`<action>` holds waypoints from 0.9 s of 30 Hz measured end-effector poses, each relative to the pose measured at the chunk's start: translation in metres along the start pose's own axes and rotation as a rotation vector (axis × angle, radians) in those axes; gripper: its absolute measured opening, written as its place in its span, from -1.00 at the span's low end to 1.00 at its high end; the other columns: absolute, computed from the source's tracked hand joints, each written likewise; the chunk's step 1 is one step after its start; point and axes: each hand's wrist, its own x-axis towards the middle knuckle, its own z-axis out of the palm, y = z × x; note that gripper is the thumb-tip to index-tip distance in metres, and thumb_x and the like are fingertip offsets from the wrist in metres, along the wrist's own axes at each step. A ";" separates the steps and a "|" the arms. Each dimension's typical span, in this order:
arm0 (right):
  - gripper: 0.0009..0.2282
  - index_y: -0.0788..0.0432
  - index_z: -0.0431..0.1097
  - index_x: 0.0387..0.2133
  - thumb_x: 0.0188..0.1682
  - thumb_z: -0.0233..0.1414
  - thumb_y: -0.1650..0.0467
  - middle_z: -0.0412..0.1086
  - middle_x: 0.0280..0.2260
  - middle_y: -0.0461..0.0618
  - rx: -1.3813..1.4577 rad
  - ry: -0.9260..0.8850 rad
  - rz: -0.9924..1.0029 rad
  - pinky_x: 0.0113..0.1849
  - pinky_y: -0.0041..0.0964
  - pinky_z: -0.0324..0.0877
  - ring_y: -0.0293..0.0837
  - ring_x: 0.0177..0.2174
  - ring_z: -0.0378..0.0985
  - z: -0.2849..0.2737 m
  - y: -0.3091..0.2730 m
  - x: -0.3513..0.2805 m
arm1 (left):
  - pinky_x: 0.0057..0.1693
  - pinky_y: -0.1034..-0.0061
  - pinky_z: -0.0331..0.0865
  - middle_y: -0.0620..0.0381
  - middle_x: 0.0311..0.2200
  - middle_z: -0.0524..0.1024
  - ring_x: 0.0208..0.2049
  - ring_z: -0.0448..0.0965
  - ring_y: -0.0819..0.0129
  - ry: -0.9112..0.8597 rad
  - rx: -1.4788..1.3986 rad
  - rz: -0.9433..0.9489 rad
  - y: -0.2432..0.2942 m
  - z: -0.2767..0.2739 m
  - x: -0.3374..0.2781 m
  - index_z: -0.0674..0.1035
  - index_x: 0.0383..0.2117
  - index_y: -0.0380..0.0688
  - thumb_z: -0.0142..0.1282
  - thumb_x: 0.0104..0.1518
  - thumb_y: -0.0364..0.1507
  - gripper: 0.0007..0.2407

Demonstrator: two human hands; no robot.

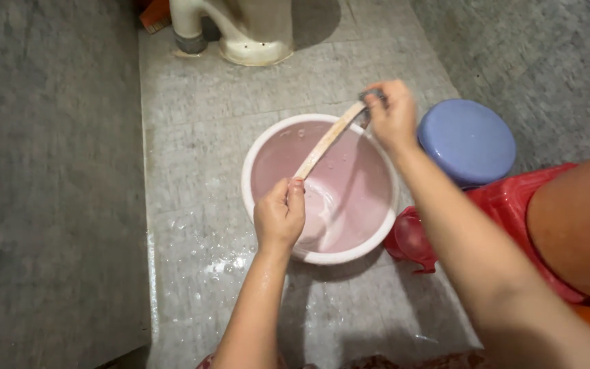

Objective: Scrubbing and rinsing a pink plastic bucket and small mugs using water and a scrub pad in a bathroom.

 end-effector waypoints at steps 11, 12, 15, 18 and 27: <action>-0.86 0.20 0.48 -0.26 -0.09 0.12 0.56 0.42 -0.27 0.11 -0.064 -0.032 -0.422 -0.11 0.00 0.27 0.12 -0.19 0.39 0.008 -0.082 -0.028 | -0.42 0.34 0.35 -0.06 -0.70 0.51 -0.64 0.52 0.19 0.066 0.017 -0.130 -0.014 -0.001 0.007 0.66 -0.45 -0.14 0.08 0.23 -0.20 -0.72; -0.86 0.20 0.48 -0.26 -0.09 0.12 0.56 0.42 -0.27 0.11 -0.065 -0.035 -0.420 -0.11 0.00 0.27 0.12 -0.19 0.39 0.008 -0.063 -0.016 | -0.42 0.34 0.35 -0.06 -0.70 0.51 -0.64 0.52 0.19 0.065 0.016 -0.134 -0.008 -0.001 0.005 0.66 -0.45 -0.14 0.08 0.23 -0.20 -0.72; -0.94 0.19 0.51 -0.32 -0.02 0.13 0.54 0.40 -0.32 0.12 -0.157 0.027 -0.343 -0.13 0.00 0.26 0.15 -0.22 0.38 0.010 -0.030 0.006 | -0.43 0.31 0.25 -0.12 -0.70 0.45 -0.67 0.43 0.13 0.014 0.119 -0.150 0.007 -0.003 0.005 0.63 -0.47 -0.21 0.10 0.25 -0.22 -0.70; -0.97 0.19 0.49 -0.32 0.01 0.12 0.51 0.40 -0.31 0.13 -0.062 -0.007 -0.210 -0.16 -0.06 0.29 0.11 -0.23 0.42 0.009 -0.065 -0.017 | -0.43 0.30 0.32 -0.07 -0.69 0.51 -0.65 0.52 0.15 0.009 0.087 -0.147 0.009 0.001 0.008 0.67 -0.43 -0.11 0.08 0.20 -0.25 -0.77; -0.91 0.20 0.43 -0.30 -0.05 0.14 0.52 0.40 -0.28 0.08 -0.014 -0.107 -0.468 -0.06 -0.01 0.28 0.13 -0.17 0.39 -0.005 -0.098 -0.041 | -0.27 0.36 0.45 -0.02 -0.48 0.64 -0.45 0.68 0.21 -0.081 0.052 -0.116 0.030 0.005 0.012 0.68 -0.09 0.08 0.11 0.20 -0.21 -0.75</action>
